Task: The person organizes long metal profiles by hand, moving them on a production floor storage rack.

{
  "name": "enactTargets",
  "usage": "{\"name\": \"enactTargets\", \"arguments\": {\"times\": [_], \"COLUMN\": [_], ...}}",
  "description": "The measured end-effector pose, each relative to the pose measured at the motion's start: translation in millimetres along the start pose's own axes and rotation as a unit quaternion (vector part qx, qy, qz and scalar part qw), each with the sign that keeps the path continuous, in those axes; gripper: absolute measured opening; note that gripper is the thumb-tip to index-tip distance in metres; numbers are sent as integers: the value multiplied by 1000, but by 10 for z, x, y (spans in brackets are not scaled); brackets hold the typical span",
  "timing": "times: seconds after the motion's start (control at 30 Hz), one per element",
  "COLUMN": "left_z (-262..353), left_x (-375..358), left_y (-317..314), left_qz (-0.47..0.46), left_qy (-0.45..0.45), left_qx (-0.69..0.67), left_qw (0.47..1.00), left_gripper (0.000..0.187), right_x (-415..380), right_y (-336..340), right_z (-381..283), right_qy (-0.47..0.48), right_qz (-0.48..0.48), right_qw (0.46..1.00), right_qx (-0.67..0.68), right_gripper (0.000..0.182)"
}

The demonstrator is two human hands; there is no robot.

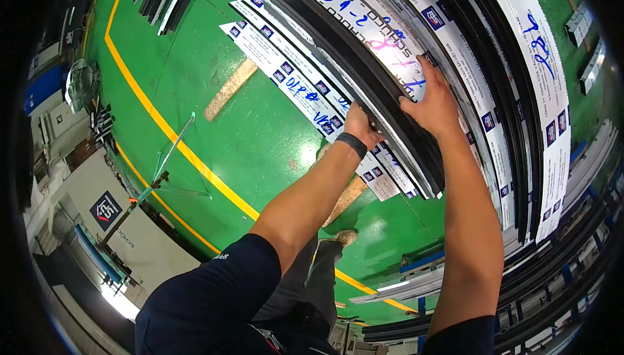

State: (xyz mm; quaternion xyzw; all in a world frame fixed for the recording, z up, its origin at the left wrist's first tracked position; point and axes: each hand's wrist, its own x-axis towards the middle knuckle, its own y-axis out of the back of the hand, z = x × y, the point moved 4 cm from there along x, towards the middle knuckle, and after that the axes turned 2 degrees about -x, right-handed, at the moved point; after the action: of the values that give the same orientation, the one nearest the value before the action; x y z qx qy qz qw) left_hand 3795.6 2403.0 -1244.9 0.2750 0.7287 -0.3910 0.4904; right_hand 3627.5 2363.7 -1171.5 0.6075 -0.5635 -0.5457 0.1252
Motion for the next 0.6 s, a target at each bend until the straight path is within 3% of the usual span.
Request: {"name": "enactTargets", "arguments": {"times": [0.23, 0.3, 0.37, 0.43, 0.47, 0.5, 0.53, 0.6], "left_z": [-22, -38, -52, -88, 8, 58, 33, 46], "left_x": [176, 292, 458, 647, 383, 691, 783, 1047], "left_y": [43, 162, 263, 411, 293, 669, 713, 796], "left_qz": [3, 49, 53, 97, 154, 182, 178, 137], "left_qy": [7, -6, 0, 3, -12, -19, -15, -4], "left_qx": [-39, -52, -52, -20, 3, 5, 51, 147], "left_qw": [999, 997, 997, 995, 988, 983, 983, 980], "left_gripper": [71, 76, 81, 74, 77, 83, 81, 71], "right_x": [-117, -164, -228, -402, -488, -541, -822, -1411], "right_y": [82, 2, 69, 122, 107, 49, 139, 106], "right_z": [-116, -5, 9, -1, -37, -92, -104, -46], "right_qy": [-54, -54, -34, -44, -15, 25, 16, -115], "right_qz": [5, 13, 74, 110, 174, 232, 307, 336], "right_qw": [995, 995, 994, 990, 984, 972, 951, 935], "right_qx": [-85, -77, -79, -78, -41, -2, -14, -14], "right_gripper": [108, 108, 107, 102, 99, 95, 91, 89]}}
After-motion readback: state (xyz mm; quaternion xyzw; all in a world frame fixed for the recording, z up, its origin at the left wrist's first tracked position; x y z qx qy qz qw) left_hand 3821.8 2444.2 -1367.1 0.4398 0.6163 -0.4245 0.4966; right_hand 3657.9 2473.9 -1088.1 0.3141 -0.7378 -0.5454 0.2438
